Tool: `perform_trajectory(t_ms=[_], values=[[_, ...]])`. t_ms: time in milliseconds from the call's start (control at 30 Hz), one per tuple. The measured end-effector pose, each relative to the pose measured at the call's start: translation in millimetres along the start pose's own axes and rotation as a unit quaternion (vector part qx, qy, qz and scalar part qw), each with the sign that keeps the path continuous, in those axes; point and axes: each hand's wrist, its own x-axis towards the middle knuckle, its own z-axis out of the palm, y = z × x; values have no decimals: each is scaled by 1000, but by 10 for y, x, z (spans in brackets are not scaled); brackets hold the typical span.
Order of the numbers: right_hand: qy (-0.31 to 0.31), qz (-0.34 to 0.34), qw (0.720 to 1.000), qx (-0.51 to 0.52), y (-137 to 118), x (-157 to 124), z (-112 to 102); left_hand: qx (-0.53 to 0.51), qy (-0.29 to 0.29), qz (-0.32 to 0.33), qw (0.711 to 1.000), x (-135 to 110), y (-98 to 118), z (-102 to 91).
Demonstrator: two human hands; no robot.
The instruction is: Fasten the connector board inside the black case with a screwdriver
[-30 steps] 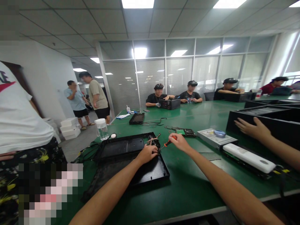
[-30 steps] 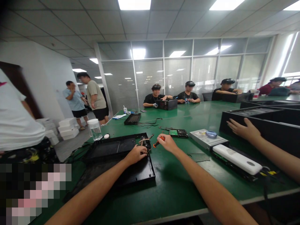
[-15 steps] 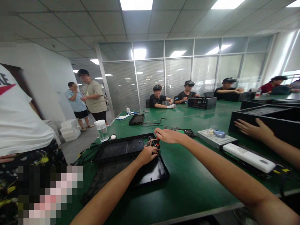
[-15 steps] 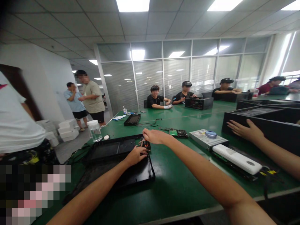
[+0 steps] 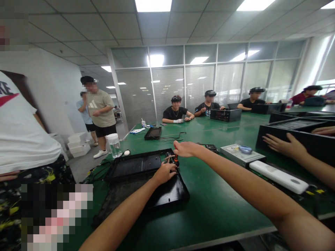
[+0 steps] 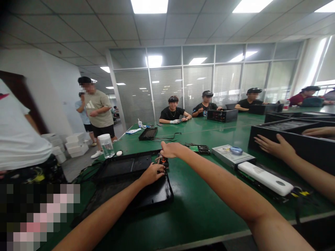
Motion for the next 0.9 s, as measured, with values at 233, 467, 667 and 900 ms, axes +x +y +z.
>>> perform_trajectory(t_ms=[233,467,667,900], values=[[12,-15,1000,-1,-43,-41,10,7,-2,-5,1000,-17,15,-13],[151,35,987,48,98,-115,306,26,13,4,1000,-27,-32,38],[223,146,798,541,686,-319,1232,56,26,44,997,-39,-52,26],[246,230,454,825,753,-266,1538,76,-71,146,984,-53,44,-46]])
